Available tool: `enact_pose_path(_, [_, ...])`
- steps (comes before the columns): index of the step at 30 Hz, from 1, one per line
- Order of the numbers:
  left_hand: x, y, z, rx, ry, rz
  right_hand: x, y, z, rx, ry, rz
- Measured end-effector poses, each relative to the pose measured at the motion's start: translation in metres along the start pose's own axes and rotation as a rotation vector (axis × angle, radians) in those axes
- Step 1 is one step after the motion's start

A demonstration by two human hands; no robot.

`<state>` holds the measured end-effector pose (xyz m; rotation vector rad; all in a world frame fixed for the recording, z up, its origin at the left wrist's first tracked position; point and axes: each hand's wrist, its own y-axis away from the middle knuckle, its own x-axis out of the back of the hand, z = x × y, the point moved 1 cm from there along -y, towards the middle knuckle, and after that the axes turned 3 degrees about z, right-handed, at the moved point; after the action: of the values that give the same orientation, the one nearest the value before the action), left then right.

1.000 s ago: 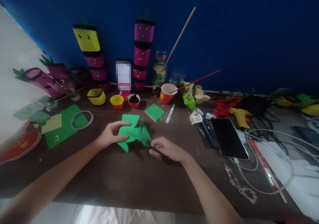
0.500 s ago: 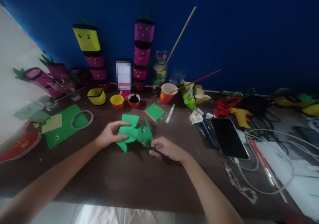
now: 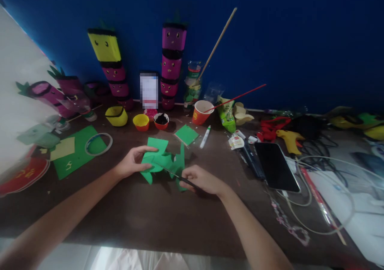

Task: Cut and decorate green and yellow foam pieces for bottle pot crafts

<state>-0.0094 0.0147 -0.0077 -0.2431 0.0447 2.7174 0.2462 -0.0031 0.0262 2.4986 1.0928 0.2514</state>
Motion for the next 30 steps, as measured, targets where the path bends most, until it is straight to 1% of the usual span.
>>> enact_pose_path(8, [-0.0001, 0.0000, 0.0020, -0.002, -0.029, 0.006, -0.0006, 0.0002, -0.0003, -0.024, 0.021, 0.017])
enact_pose_path(13, [-0.0005, -0.0002, 0.0042, -0.013, -0.035, -0.004, -0.0010, 0.0001, -0.0005, -0.015, 0.036, 0.022])
enact_pose_path(20, [-0.0003, -0.0007, 0.0030, 0.014, 0.017, -0.010, -0.0012, 0.0003, -0.0026, -0.012, 0.074, 0.028])
enact_pose_path(25, [0.0005, -0.0003, 0.0034, 0.041, 0.027, -0.019, -0.0005, 0.0006, -0.0020, 0.029, 0.057, -0.011])
enact_pose_path(30, [0.0011, 0.0007, 0.0035, 0.073, 0.049, -0.047, -0.0001, 0.0015, -0.0011, -0.003, 0.077, -0.012])
